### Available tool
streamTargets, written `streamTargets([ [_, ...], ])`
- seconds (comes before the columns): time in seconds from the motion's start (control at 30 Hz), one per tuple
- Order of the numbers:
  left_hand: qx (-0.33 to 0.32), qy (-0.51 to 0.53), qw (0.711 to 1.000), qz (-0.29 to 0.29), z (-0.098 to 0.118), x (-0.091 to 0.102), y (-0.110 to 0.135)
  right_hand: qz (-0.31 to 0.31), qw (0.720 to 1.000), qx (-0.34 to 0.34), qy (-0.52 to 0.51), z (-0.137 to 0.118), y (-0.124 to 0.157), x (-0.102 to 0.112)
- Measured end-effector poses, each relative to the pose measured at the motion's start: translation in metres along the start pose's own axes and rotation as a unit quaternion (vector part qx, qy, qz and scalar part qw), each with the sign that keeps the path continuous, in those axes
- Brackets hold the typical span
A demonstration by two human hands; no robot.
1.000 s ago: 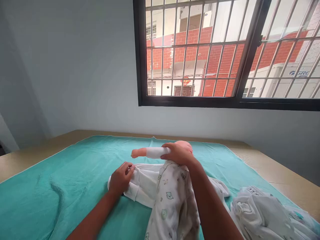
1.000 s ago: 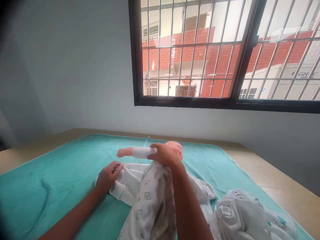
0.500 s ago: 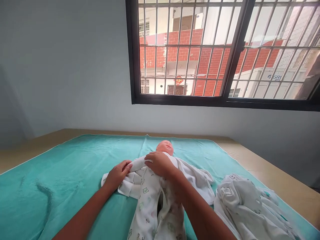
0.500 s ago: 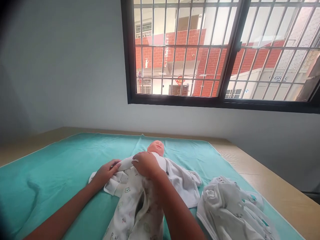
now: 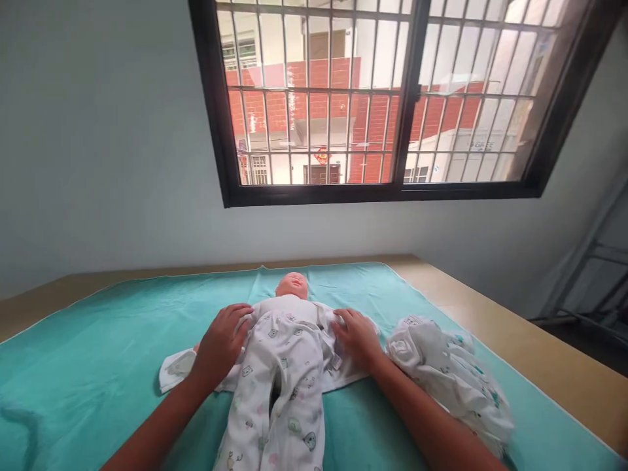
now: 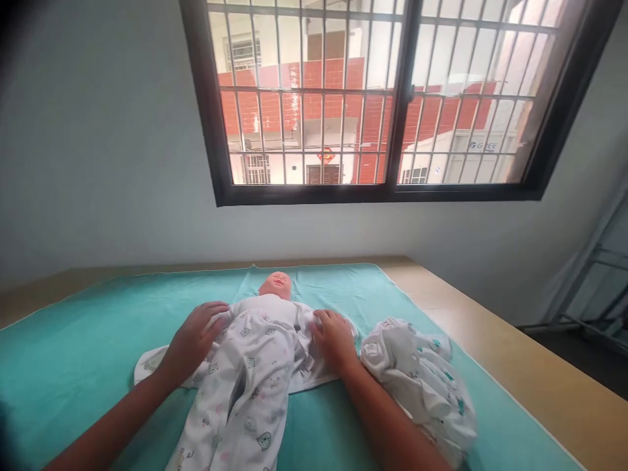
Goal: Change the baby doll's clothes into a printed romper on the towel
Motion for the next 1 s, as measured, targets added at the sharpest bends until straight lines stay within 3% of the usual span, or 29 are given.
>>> streamTargets([
  [0.07, -0.034, -0.002, 0.999, -0.02, 0.051, -0.005, -0.021, 0.006, 1.0, -0.023, 0.002, 0.005, -0.004, 0.003],
  [0.13, -0.077, -0.084, 0.985, -0.131, 0.096, -0.018, -0.044, 0.011, 0.999, -0.05, 0.013, 0.011, -0.007, 0.006],
  [0.17, -0.104, -0.142, 0.96, -0.216, 0.114, -0.027, -0.055, 0.014, 0.998, -0.061, 0.02, 0.014, -0.008, 0.008],
  [0.23, -0.124, -0.178, 0.934, -0.284, 0.139, -0.047, -0.075, 0.022, 0.996, -0.08, 0.034, 0.022, -0.008, 0.011],
  [0.3, -0.124, -0.203, 0.915, -0.325, 0.149, -0.068, -0.09, 0.037, 0.993, -0.106, 0.046, 0.031, -0.009, 0.015],
  [0.47, -0.099, -0.249, 0.884, -0.383, 0.152, -0.111, -0.103, 0.054, 0.98, -0.183, 0.049, 0.055, -0.013, 0.02],
  [0.63, -0.104, -0.248, 0.881, -0.388, 0.148, -0.119, -0.104, 0.023, 0.98, -0.195, 0.013, 0.068, -0.018, 0.019],
  [0.77, -0.117, -0.222, 0.899, -0.36, 0.126, -0.093, -0.116, 0.037, 0.975, -0.217, 0.001, 0.073, -0.022, 0.018],
  [1.0, -0.07, -0.212, 0.922, -0.315, 0.07, -0.013, -0.148, 0.061, 0.967, -0.246, 0.007, 0.084, -0.028, 0.014],
])
Point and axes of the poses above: each hand's wrist, its own y-axis away from the middle knuckle, its own x-axis out of the back of the hand, z = x × y, the point moved 1 cm from there along -y, towards the middle knuckle, and after that the axes turned 5 degrees about -y, right-handed, at the moved point
